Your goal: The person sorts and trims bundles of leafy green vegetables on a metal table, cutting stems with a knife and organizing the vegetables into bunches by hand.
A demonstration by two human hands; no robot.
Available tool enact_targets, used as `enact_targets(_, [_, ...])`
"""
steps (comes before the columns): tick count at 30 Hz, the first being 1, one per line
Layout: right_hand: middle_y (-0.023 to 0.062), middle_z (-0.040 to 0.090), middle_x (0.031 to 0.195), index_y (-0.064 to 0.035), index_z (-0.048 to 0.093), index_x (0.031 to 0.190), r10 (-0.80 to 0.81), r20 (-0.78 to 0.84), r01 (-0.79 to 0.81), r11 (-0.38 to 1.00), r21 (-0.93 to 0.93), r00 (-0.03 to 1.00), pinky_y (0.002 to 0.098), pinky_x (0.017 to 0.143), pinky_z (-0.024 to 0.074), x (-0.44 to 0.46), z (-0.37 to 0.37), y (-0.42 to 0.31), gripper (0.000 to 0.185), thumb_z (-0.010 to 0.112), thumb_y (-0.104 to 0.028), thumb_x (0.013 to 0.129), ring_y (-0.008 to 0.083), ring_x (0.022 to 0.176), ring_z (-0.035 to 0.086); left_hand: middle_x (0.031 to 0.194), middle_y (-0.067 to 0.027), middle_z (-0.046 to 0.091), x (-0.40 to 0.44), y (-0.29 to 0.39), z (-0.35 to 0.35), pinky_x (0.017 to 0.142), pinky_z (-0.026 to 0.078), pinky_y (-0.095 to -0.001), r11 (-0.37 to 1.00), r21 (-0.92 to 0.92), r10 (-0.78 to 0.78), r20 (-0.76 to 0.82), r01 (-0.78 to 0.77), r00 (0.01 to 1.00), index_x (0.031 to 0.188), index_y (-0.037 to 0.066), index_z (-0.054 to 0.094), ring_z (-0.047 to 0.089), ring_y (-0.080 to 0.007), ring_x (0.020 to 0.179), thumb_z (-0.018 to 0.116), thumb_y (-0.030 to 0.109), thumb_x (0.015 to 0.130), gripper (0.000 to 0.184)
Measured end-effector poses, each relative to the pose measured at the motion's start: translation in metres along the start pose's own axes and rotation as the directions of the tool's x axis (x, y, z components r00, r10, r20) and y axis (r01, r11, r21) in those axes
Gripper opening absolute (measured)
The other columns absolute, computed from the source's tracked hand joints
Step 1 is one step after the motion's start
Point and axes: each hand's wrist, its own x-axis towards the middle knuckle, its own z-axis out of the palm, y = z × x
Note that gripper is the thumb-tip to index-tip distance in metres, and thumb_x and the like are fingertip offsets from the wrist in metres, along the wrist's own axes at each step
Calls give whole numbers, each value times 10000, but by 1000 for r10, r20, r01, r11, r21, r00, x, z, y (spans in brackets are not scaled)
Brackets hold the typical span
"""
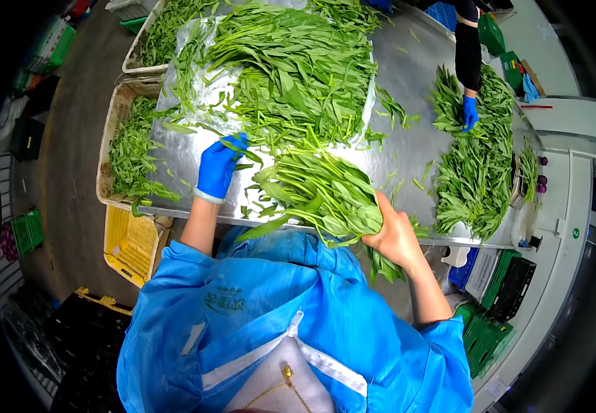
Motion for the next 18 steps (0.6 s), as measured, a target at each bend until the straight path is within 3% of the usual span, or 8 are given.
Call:
enact_targets(5, [252,632,976,-74,407,1339,-73,23,76,976,-205,997,432,774,507,6,16,4,774,704,-53,625,427,922,603,1051,-112,665,-20,-28,55,833,499,-276,931,315,-24,562,-187,826,1135,-49,603,631,-161,919,655,-15,789,352])
enact_targets(6, [249,633,980,-71,405,1341,-40,18,43,980,-196,999,427,775,508,8,15,5,775,704,-52,625,421,928,606,1023,-93,675,-9,-30,48,780,497,-245,788,523,46,476,-325,878,1127,-36,619,631,-148,871,624,-21,799,328])
enact_targets(7, [245,635,983,-69,404,1343,-5,10,7,982,-187,1000,422,776,510,8,14,6,777,704,-51,626,415,934,609,964,-97,676,2,-36,38,789,501,-261,995,74,50,234,-70,971,1104,-22,628,628,-161,897,619,22,816,292])
enact_targets(10, [227,653,937,-75,400,1356,-18,-34,15,996,-90,999,408,769,513,-7,2,13,784,703,-42,634,387,925,630,916,-85,661,20,4,-12,786,513,-258,998,57,27,5,-28,1000,1071,-12,622,640,-151,845,546,2,840,243])
enact_targets(12, [229,652,916,-91,398,1366,-19,-48,15,996,-93,999,418,757,514,-12,1,18,797,705,-47,632,390,894,633,982,-81,671,13,22,-9,803,520,-273,991,-85,-87,209,106,974,1174,2,577,632,-140,908,605,47,846,333])
enact_targets(15, [232,647,918,-96,406,1362,-58,14,59,960,-274,998,430,754,514,-1,21,13,796,709,-58,627,405,876,623,1100,-91,638,-22,-6,65,830,504,-259,893,433,-113,478,-122,871,1159,-7,600,618,-158,965,624,-39,781,380])
enact_targets(17, [237,641,915,-99,428,1340,-78,-11,72,964,-257,997,448,740,506,0,23,13,775,721,-73,623,418,860,613,1030,-82,659,-15,-9,60,770,504,-245,964,122,-266,374,238,888,1091,9,644,620,-142,928,595,-64,762,341])
enact_targets(18, [236,641,916,-97,432,1335,-58,-25,51,974,-222,998,450,736,505,-4,19,12,768,723,-74,624,418,859,613,973,-72,665,-5,-15,45,733,511,-251,980,191,0,293,-59,956,1046,27,665,620,-134,897,561,-63,768,311])
